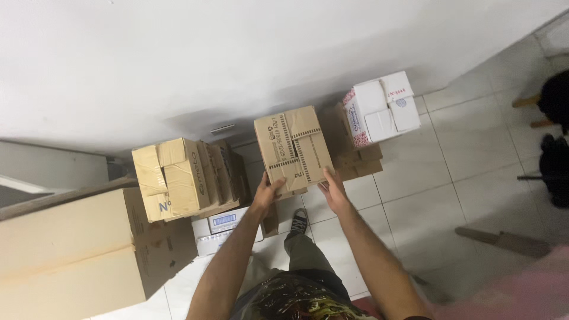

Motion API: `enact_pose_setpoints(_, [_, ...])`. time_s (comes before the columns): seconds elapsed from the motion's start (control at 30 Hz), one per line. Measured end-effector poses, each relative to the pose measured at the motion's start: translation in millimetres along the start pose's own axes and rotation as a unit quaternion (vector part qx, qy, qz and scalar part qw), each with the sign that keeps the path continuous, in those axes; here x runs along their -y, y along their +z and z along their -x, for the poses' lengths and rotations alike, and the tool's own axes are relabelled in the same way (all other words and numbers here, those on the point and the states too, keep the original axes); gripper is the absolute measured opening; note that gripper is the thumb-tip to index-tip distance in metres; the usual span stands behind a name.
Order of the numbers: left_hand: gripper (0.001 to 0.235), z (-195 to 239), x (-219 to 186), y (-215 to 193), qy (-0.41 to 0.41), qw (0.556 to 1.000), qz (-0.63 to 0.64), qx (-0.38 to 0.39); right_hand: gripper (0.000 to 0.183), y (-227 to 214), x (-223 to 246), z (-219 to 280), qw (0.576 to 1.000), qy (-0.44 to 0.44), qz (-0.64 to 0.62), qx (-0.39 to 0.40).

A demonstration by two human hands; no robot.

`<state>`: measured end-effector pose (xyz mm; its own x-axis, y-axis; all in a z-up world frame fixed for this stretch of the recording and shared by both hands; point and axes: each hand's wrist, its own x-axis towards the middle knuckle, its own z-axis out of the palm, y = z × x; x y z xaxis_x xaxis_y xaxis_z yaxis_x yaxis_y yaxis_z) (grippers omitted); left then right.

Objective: The person assembles several cardboard boxes by hand, folding the flaps and interlocking them to form small containers, and places the completed boxes in a stack against the wall.

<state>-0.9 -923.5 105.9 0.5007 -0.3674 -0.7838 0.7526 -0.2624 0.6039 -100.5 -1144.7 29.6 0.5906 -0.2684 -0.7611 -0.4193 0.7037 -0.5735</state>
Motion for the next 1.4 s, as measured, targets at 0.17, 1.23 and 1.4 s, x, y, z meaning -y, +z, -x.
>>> enact_pose_setpoints(0.17, [0.119, -16, -19, 7, -0.008, 0.999, 0.018, -0.036, 0.081, 2, 16, -40, 0.996, 0.010, 0.084, 0.012])
enact_pose_setpoints(1.23, [0.087, -51, 67, -6, 0.019, 0.968, -0.182, -0.174, 0.076, 12, 14, -1, 0.715, -0.165, 0.678, 0.043])
enact_pose_setpoints(1.4, [0.088, 17, 60, -17, 0.061, 0.967, -0.186, -0.165, 0.074, 46, 5, 25, 0.689, -0.234, 0.681, 0.080])
